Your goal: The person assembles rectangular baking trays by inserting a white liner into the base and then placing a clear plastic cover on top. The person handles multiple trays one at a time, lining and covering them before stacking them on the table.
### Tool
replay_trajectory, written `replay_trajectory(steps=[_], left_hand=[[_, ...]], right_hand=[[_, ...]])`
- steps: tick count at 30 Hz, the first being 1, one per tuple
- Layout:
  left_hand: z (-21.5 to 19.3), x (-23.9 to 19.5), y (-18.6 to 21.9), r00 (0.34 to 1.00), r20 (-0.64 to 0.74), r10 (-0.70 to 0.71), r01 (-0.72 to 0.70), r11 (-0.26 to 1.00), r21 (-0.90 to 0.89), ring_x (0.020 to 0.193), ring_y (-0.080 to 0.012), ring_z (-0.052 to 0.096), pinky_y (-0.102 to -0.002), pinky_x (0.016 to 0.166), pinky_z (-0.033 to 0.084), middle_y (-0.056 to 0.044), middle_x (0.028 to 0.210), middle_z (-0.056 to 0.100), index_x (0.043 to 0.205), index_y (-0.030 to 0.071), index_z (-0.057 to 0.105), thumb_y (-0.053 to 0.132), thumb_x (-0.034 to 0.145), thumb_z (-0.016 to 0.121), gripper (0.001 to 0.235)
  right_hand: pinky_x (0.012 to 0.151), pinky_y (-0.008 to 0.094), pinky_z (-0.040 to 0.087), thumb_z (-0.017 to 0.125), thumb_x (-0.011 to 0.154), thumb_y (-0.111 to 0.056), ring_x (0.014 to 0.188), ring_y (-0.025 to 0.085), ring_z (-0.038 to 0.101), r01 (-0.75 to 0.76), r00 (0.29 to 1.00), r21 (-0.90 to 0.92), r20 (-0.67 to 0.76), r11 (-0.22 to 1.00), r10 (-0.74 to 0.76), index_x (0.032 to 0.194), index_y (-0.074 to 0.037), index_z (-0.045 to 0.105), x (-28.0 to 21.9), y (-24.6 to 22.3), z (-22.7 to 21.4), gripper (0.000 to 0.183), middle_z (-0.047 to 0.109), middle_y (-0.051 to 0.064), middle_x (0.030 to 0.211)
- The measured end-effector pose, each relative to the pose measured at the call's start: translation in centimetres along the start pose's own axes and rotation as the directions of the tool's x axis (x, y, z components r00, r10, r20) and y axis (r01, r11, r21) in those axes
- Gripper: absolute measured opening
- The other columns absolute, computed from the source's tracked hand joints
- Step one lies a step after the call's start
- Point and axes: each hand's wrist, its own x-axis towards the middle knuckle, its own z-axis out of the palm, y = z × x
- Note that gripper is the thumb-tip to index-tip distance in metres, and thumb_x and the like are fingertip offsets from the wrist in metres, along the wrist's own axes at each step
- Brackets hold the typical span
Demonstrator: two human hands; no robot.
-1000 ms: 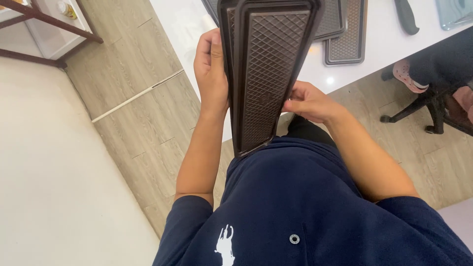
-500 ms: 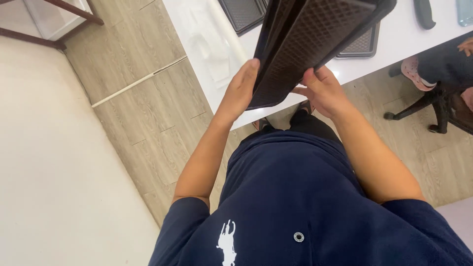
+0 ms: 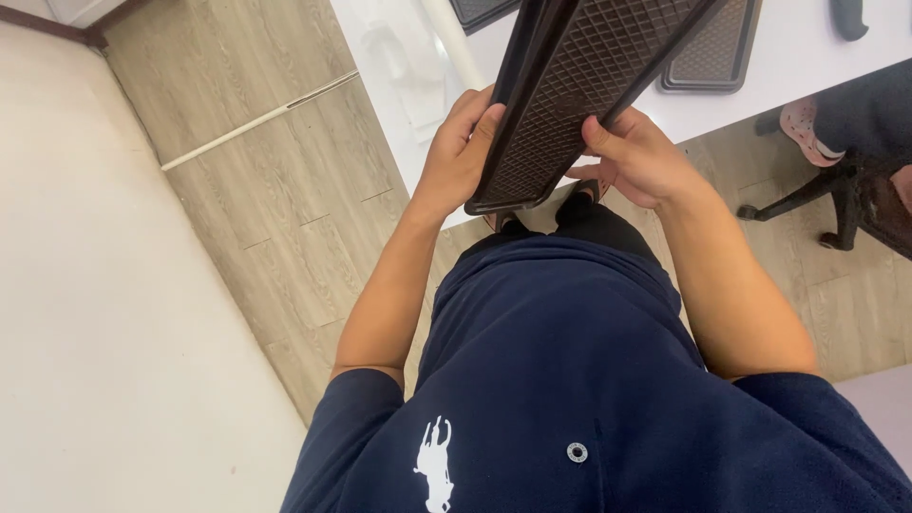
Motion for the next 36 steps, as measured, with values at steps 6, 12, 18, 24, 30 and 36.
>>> replay_trajectory(steps=[6, 12, 18, 24, 30, 36], left_hand=[[0.5, 0.2, -0.7, 0.998, -0.029, -0.059, 0.055, 0.992, -0.116, 0.126, -0.0191, 0.060, -0.033, 0.111, 0.048, -0.008, 0.131, 0.064, 0.136, 0.009, 0.062, 0.033, 0.108, 0.048, 0.039], [1.4, 0.1, -2.1, 0.990, -0.098, -0.104, 0.089, 0.985, -0.147, 0.110, -0.0135, 0.063, -0.029, 0.097, 0.051, -0.004, 0.119, 0.069, 0.131, 0.007, 0.064, 0.028, 0.108, 0.045, 0.037], [0.1, 0.6, -2.1, 0.999, 0.007, 0.034, -0.033, 0.984, -0.173, 0.117, -0.0144, 0.058, -0.032, 0.111, 0.048, -0.003, 0.138, 0.061, 0.150, 0.008, 0.048, 0.017, 0.109, 0.054, 0.043], [-0.4, 0.2, -0.5, 0.978, 0.196, -0.069, 0.050, 0.994, 0.100, 0.116, -0.0349, 0.065, -0.052, 0.095, 0.060, -0.019, 0.131, 0.059, 0.159, 0.011, 0.031, 0.029, 0.095, 0.079, 0.082], [2.5, -2.7, -1.9, 0.922, 0.260, -0.286, 0.255, 0.955, 0.149, 0.096, -0.0348, 0.075, -0.053, 0.084, 0.063, -0.025, 0.126, 0.067, 0.154, 0.006, 0.033, 0.032, 0.106, 0.047, 0.057], [3.8, -1.7, -6.3, 0.996, -0.052, -0.067, 0.070, 0.996, 0.059, 0.085, -0.0270, 0.066, -0.043, 0.071, 0.056, -0.019, 0.097, 0.064, 0.149, 0.001, 0.037, 0.020, 0.108, 0.050, 0.047]], right_hand=[[0.095, 0.046, 0.062, 0.054, 0.088, -0.052, 0.115, 0.023, 0.065, -0.069, 0.997, -0.008, -0.036, 0.998, 0.068, 0.143, -0.017, 0.042, 0.3, 0.2, -0.3, 0.066, 0.060, 0.006, 0.136], [0.093, 0.038, 0.054, 0.046, 0.089, -0.061, 0.124, 0.018, 0.056, -0.048, 0.988, -0.183, -0.150, 0.982, 0.021, 0.152, -0.018, 0.031, 0.3, -0.5, -0.1, 0.079, 0.050, 0.001, 0.146], [0.102, 0.043, 0.053, 0.047, 0.092, -0.057, 0.122, 0.018, 0.057, 0.026, 0.995, -0.115, -0.096, 0.993, -0.037, 0.150, -0.021, 0.039, -0.5, -2.4, 0.0, 0.069, 0.054, -0.002, 0.144], [0.100, 0.056, 0.055, 0.054, 0.109, -0.043, 0.111, 0.023, 0.065, 0.272, 0.933, -0.124, -0.209, 0.954, -0.293, 0.143, -0.011, 0.053, 0.5, 1.5, -1.3, 0.047, 0.061, 0.006, 0.119], [0.100, 0.042, 0.053, 0.063, 0.110, -0.037, 0.109, 0.016, 0.059, 0.296, 0.867, -0.407, -0.266, 0.864, -0.422, 0.128, -0.012, 0.065, 0.6, 1.4, -1.9, 0.031, 0.062, 0.003, 0.110], [0.102, 0.067, 0.045, 0.051, 0.115, -0.040, 0.121, 0.051, 0.057, 0.165, 0.831, -0.373, -0.446, 0.913, -0.332, 0.126, 0.005, 0.058, 3.3, 6.5, -4.0, 0.046, 0.060, 0.033, 0.119]])
